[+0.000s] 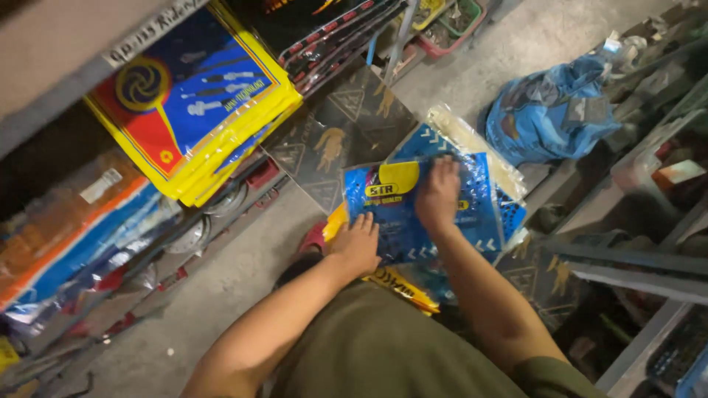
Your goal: The person organizes and stacks various plastic-wrapped packages on a metal shelf. They pick up blue and yellow packages, align them, and place them into a neat pile on the shelf.
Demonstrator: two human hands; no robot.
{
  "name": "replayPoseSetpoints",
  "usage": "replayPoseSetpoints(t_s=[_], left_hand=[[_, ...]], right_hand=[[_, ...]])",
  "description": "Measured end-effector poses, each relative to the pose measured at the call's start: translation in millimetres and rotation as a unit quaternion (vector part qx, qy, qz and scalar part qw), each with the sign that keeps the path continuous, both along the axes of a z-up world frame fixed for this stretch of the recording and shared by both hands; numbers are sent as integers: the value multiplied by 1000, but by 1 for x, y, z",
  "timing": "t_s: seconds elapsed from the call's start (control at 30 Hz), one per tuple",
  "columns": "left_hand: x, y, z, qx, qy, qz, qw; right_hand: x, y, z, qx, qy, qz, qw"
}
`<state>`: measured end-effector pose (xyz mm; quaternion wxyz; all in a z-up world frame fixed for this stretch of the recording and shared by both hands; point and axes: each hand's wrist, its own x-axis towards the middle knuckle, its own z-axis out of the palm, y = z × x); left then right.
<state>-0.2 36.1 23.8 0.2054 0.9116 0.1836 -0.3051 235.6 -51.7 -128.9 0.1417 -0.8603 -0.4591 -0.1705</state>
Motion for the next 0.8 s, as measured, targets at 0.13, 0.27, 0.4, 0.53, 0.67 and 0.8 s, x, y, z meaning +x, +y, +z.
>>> replayPoseSetpoints(t_s=[0.13,0.27,0.4,0.53,0.67,0.8], left_hand=[[5,11,-93,16,-41,-56,997],[9,24,-111,42,-74,-124,989],[8,49,-70,-15,-58,-170,984],[9,69,-37,-48,-49,-219,973],[17,82,-28,-87,-39,-237,967],[25,91,-56,-97,-41,-209,972]], right_hand=[[-60,40,16,33,85,119,989],[-51,43,36,38,9,227,973],[33,3,-16,-38,-118,46,991],[49,-64,20,-61,32,-104,992],[0,-90,28,-189,115,-264,939],[-73,-68,-9,-95,70,-218,969]])
